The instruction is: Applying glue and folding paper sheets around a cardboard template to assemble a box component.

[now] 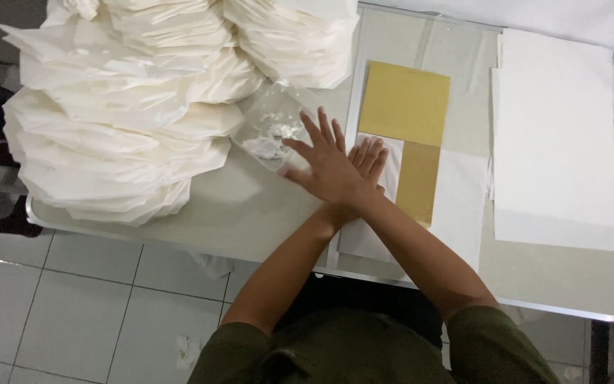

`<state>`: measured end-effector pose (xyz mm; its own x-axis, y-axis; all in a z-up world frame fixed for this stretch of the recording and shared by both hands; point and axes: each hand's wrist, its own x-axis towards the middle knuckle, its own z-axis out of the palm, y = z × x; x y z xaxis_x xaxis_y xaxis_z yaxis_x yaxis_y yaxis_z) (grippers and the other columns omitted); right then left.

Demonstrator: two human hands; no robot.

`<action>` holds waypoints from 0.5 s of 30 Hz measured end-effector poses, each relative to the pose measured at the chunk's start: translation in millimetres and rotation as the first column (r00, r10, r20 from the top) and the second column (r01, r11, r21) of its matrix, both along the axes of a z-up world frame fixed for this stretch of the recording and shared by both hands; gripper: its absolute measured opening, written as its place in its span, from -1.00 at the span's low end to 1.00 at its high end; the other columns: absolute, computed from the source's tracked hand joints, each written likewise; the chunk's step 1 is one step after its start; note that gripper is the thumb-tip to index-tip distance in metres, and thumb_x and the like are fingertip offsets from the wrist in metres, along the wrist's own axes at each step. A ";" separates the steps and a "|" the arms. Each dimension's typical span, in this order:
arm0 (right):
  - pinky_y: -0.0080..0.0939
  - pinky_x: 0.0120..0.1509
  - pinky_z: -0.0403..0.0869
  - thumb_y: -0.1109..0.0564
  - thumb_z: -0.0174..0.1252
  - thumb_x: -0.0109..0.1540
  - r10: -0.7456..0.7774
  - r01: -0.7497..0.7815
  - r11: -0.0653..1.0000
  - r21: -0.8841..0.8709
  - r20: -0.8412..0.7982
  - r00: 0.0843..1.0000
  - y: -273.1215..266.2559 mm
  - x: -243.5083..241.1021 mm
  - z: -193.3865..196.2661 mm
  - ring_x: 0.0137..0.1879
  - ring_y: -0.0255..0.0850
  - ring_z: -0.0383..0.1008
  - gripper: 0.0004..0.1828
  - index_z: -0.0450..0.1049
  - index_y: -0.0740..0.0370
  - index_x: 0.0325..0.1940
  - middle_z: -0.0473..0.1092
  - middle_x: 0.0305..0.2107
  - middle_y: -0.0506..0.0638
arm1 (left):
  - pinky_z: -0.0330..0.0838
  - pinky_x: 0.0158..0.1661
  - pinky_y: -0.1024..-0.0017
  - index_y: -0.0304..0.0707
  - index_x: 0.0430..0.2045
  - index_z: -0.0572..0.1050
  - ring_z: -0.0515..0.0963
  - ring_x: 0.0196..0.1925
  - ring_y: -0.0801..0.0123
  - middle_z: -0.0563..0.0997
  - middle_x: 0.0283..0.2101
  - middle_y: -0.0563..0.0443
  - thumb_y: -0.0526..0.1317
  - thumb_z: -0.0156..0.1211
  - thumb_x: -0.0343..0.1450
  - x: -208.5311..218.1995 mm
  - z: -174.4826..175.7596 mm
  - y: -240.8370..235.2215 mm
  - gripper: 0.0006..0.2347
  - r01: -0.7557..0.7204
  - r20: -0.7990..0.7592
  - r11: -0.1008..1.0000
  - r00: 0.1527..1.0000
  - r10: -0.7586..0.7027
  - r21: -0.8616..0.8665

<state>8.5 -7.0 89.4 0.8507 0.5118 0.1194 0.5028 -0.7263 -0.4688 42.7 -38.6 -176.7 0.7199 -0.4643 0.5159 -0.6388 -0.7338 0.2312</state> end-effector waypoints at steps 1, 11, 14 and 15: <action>0.35 0.62 -0.32 -0.46 -0.02 0.31 0.006 -0.006 1.000 -0.001 0.001 1.000 7.1 2.2 -4.3 0.62 0.36 -0.33 -0.31 0.39 -0.05 0.36 -0.06 0.49 0.24 | -0.22 0.46 -0.13 -0.13 0.42 0.08 0.00 0.57 -0.17 -0.02 0.54 -0.18 0.35 -0.70 0.40 -6.5 17.9 3.8 -0.22 -0.006 0.001 1.000 1.000 0.006 -0.001; 0.32 0.63 -0.47 -0.61 -0.03 0.22 0.039 -0.004 0.925 -0.379 0.086 0.996 41.0 10.2 -18.4 0.65 0.22 -0.37 -0.18 0.41 -0.13 0.36 -0.12 0.54 0.16 | -0.08 0.45 -0.07 -0.25 0.34 0.23 0.13 0.52 -0.13 0.19 0.44 -0.18 -0.14 0.00 0.18 -27.6 87.6 17.9 -0.29 -0.014 -0.111 1.000 0.994 0.016 0.018; 0.32 0.63 -0.45 -0.64 -0.07 0.21 0.028 0.006 0.913 -0.408 0.077 0.997 42.9 12.6 -13.4 0.65 0.21 -0.37 -0.16 0.37 -0.17 0.39 -0.13 0.54 0.14 | -0.08 0.45 -0.04 -0.26 0.33 0.26 0.13 0.51 -0.12 0.21 0.44 -0.18 -0.16 0.01 0.19 -28.2 93.5 20.3 -0.32 -0.011 -0.114 1.000 0.993 0.010 -0.009; 0.33 0.64 -0.45 -0.66 -0.11 0.21 0.027 0.012 0.901 -0.433 0.084 0.996 43.0 11.8 -12.4 0.65 0.21 -0.36 -0.14 0.35 -0.18 0.41 -0.13 0.54 0.13 | -0.07 0.45 -0.03 -0.27 0.33 0.26 0.12 0.52 -0.12 0.21 0.44 -0.18 -0.16 0.01 0.19 -30.9 94.7 20.4 -0.32 -0.002 -0.130 1.000 0.991 0.000 -0.017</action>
<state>20.3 36.1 77.0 0.8433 0.5356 -0.0433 0.5327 -0.8439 -0.0636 11.8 -18.2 -82.0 0.7821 -0.4554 0.4253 -0.6015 -0.7300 0.3245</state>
